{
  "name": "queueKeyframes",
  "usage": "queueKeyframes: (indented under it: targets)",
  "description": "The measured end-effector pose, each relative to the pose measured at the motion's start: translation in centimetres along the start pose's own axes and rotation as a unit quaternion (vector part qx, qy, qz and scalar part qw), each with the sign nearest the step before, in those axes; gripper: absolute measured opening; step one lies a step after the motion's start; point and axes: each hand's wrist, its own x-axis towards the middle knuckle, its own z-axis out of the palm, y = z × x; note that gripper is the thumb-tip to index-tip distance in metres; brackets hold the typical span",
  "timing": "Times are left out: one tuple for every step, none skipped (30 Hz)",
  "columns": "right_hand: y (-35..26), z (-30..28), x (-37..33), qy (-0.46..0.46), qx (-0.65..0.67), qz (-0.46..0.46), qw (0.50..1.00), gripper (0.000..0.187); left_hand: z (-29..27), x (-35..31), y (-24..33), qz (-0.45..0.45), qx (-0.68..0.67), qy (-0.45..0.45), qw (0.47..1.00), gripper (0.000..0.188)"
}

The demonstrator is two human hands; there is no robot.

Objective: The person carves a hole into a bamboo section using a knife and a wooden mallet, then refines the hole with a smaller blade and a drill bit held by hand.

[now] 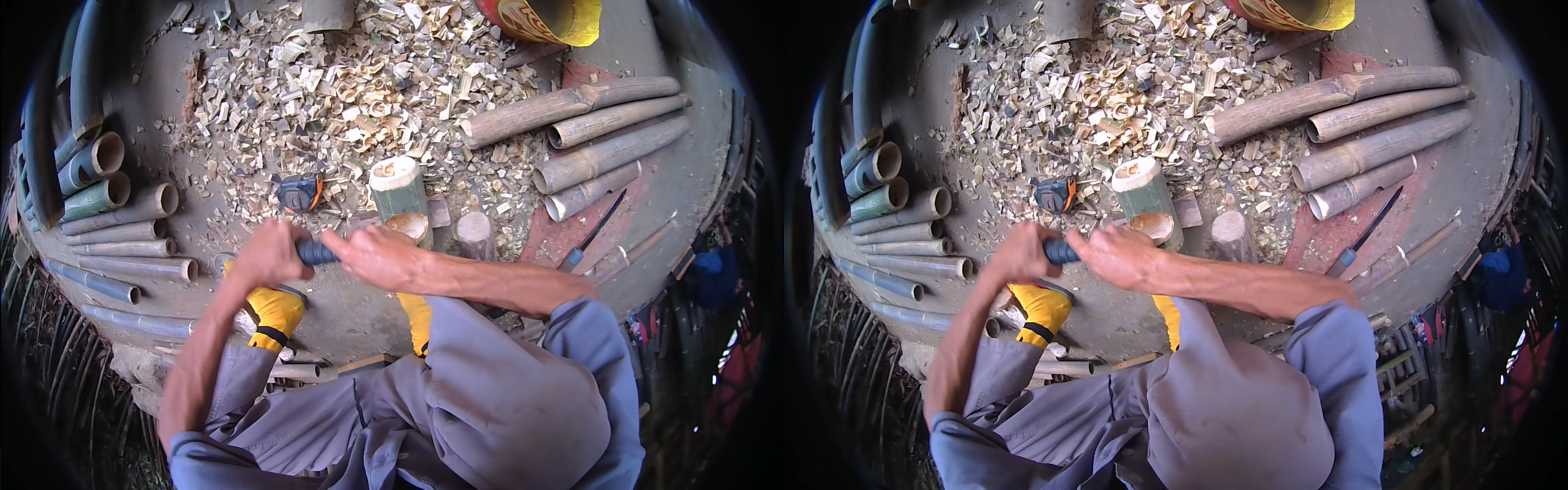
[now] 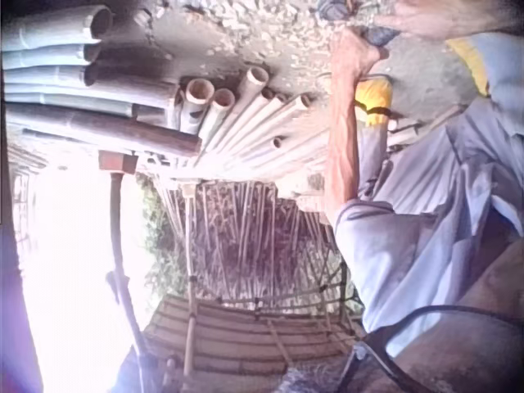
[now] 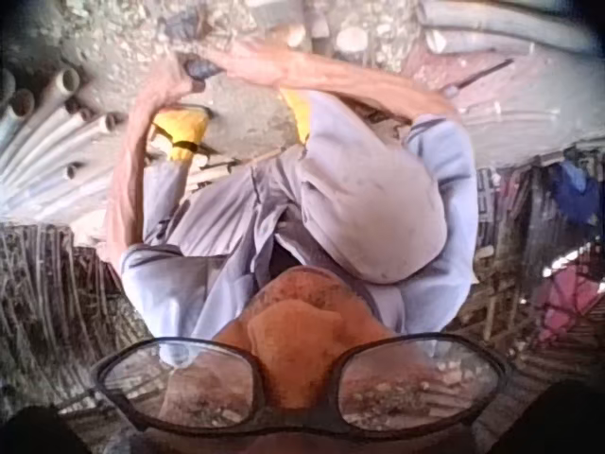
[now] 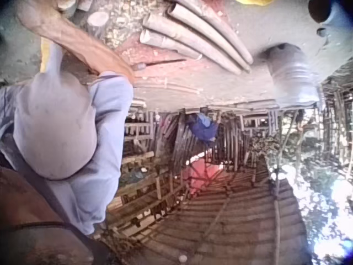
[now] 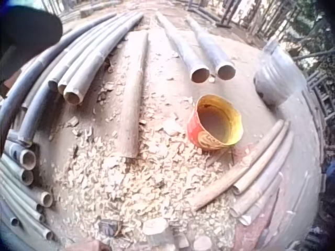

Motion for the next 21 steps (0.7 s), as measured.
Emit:
queueKeyframes:
  targets:
    - [-0.1,-0.2,-0.4,-0.025,-0.041,-0.022,0.999,0.032,1.5,-0.7,0.2,-0.042,-0.042,0.0,0.998,0.031]
    - [-0.3,-0.2,-0.8,-0.055,-0.083,-0.05,0.994,0.031,3.3,-2.0,0.8,-0.089,-0.089,0.005,0.992,0.033]
    - [-0.1,-0.2,-1.3,-0.057,-0.108,-0.086,0.989,0.028,5.1,-2.9,1.5,-0.11,-0.109,0.024,0.988,0.034]
    - [-0.1,-0.2,-1.9,-0.094,-0.132,-0.118,0.98,0.028,7.0,-3.9,2.4,-0.13,-0.13,0.049,0.982,0.035]
    - [0.0,-0.3,-2.3,-0.127,-0.161,-0.151,0.967,0.028,9.3,-4.6,3.3,-0.158,-0.197,0.066,0.965,0.035]
    - [0.1,-0.2,-2.8,-0.162,-0.188,-0.184,0.951,0.029,12.2,-5.1,4.5,-0.186,-0.264,0.081,0.943,0.034]
    - [0.6,0.3,-3.6,-0.172,-0.217,-0.205,0.939,0.025,15.1,-5.4,6.0,-0.184,-0.322,0.117,0.921,0.033]
    - [0.6,0.0,-4.4,-0.215,-0.242,-0.209,0.923,0.024,17.7,-5.2,7.9,-0.183,-0.384,0.157,0.891,0.031]
    - [0.7,-0.2,-5.2,-0.256,-0.265,-0.213,0.905,0.022,19.9,-4.7,10.1,-0.172,-0.385,0.228,0.878,0.032]
    - [0.8,-0.5,-5.7,-0.295,-0.291,-0.208,0.886,0.021,21.5,-3.9,11.6,-0.154,-0.384,0.295,0.862,0.034]
    - [0.9,-0.4,-5.5,-0.289,-0.294,-0.205,0.887,0.02,22.3,-3.5,11.8,-0.127,-0.384,0.351,0.845,0.035]
    - [0.9,0.0,-5.1,-0.283,-0.298,-0.202,0.889,0.019,22.6,-2.9,10.9,-0.127,-0.37,0.34,0.855,0.034]
    - [0.9,0.6,-4.9,-0.272,-0.295,-0.197,0.894,0.018,21.9,-2.8,9.2,-0.128,-0.351,0.323,0.87,0.034]
    - [1.0,1.3,-5.1,-0.216,-0.291,-0.184,0.914,0.018,21.0,-2.8,7.4,-0.128,-0.33,0.306,0.884,0.034]
    - [1.0,1.6,-4.8,-0.16,-0.292,-0.178,0.926,0.018,19.7,-2.7,5.7,-0.105,-0.302,0.301,0.899,0.034]
    - [0.9,1.7,-4.4,-0.105,-0.291,-0.176,0.935,0.018,18.4,-2.7,4.0,-0.086,-0.273,0.295,0.912,0.034]
    - [0.5,1.6,-4.1,-0.098,-0.271,-0.143,0.947,0.019,17.9,-3.0,3.6,-0.069,-0.242,0.285,0.925,0.034]
    - [0.3,1.6,-4.3,-0.104,-0.271,-0.151,0.945,0.018,18.1,-3.2,4.0,-0.073,-0.234,0.294,0.924,0.033]
    - [0.2,1.7,-4.5,-0.105,-0.273,-0.159,0.943,0.018,18.4,-3.5,4.3,-0.076,-0.222,0.304,0.923,0.033]
    - [0.0,1.9,-4.6,-0.101,-0.273,-0.163,0.943,0.018,18.5,-3.8,4.3,-0.074,-0.205,0.312,0.925,0.032]
    - [0.1,2.7,-4.6,-0.099,-0.271,-0.181,0.94,0.016,19.3,-4.0,4.8,-0.066,-0.234,0.335,0.91,0.029]
